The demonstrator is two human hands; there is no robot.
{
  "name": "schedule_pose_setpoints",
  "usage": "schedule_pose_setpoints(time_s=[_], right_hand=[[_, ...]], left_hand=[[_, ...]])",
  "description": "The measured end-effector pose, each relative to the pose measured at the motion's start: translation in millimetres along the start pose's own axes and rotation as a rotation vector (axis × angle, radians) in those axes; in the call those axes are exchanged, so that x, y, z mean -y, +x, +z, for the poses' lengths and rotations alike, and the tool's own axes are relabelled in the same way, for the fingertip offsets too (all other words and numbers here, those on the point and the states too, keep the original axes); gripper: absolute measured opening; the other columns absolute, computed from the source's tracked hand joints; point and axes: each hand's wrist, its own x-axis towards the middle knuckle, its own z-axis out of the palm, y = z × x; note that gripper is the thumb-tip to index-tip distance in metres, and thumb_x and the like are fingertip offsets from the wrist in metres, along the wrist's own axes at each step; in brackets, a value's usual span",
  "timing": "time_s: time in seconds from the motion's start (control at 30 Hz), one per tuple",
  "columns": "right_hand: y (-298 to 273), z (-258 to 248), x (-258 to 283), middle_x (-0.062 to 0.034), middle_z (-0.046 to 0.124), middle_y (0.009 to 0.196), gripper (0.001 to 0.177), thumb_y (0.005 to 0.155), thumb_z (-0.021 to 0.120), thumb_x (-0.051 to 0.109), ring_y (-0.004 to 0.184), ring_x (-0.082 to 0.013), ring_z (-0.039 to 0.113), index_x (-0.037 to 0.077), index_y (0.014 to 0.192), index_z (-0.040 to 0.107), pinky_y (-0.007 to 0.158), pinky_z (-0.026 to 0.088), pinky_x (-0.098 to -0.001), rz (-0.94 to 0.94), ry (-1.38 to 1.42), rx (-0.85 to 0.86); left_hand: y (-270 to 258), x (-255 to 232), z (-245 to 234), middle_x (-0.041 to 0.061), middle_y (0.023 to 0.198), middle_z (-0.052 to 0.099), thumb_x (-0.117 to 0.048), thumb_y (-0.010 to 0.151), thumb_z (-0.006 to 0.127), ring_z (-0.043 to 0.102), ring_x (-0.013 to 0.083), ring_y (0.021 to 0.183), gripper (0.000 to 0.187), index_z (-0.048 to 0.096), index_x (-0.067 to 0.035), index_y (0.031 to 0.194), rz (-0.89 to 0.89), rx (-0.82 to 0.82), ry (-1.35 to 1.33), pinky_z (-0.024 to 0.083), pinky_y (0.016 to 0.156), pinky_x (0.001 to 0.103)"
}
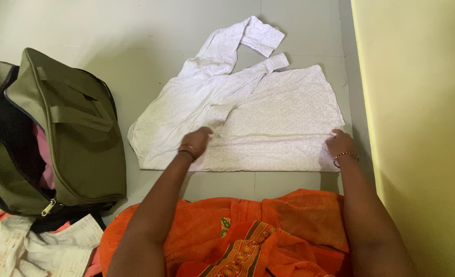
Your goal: The person smooths a white patterned shirt on the floor, folds the sides and sleeves inward, and places the garment into a green bag.
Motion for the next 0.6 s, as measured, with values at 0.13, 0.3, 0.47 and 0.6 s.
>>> schedule_pose_setpoints(time_s=[0.13,0.3,0.47,0.6], right_hand=[[6.7,3.6,-12.9,-0.0167,0.073,0.125,0.060,0.087,0.081,0.022,0.110,-0.0291,0.071,0.005,0.141,0.061,0.099,0.056,-0.0400,0.086,0.043,0.058],[20.6,22.2,-36.4,-0.0171,0.073,0.122,0.054,0.088,0.080,0.021,0.108,-0.0285,0.071,0.005,0.137,0.064,0.098,0.055,-0.0402,0.079,0.156,0.019],[25.9,24.0,-45.1,-0.0174,0.074,0.117,0.045,0.088,0.079,0.022,0.103,-0.0287,0.072,0.002,0.128,0.069,0.093,0.057,-0.0408,0.049,0.235,0.039],[27.8,15.6,-41.8,-0.0185,0.076,0.110,0.042,0.090,0.079,0.031,0.097,-0.0297,0.072,-0.001,0.117,0.073,0.090,0.056,-0.0413,0.090,0.059,0.127]], left_hand=[[28.0,-8.3,44.4,0.002,0.156,0.051,-0.001,0.094,0.045,0.056,0.0253,0.132,0.049,0.064,-0.024,0.133,0.191,0.076,0.084,0.048,0.105,0.040],[30.1,-32.4,28.2,-0.002,0.161,0.042,-0.009,0.097,0.048,0.051,0.0229,0.138,0.052,0.055,-0.026,0.145,-0.007,0.124,-0.032,0.045,0.109,0.036],[22.5,-56.5,-3.5,-0.001,0.162,0.039,-0.013,0.103,0.050,0.062,0.0259,0.123,0.040,0.059,-0.028,0.139,0.070,0.154,0.321,0.055,0.096,0.040],[31.6,-54.2,1.2,0.007,0.155,0.043,-0.012,0.099,0.056,0.064,0.0271,0.114,0.037,0.060,-0.026,0.132,0.117,0.121,0.486,0.059,0.085,0.040]])
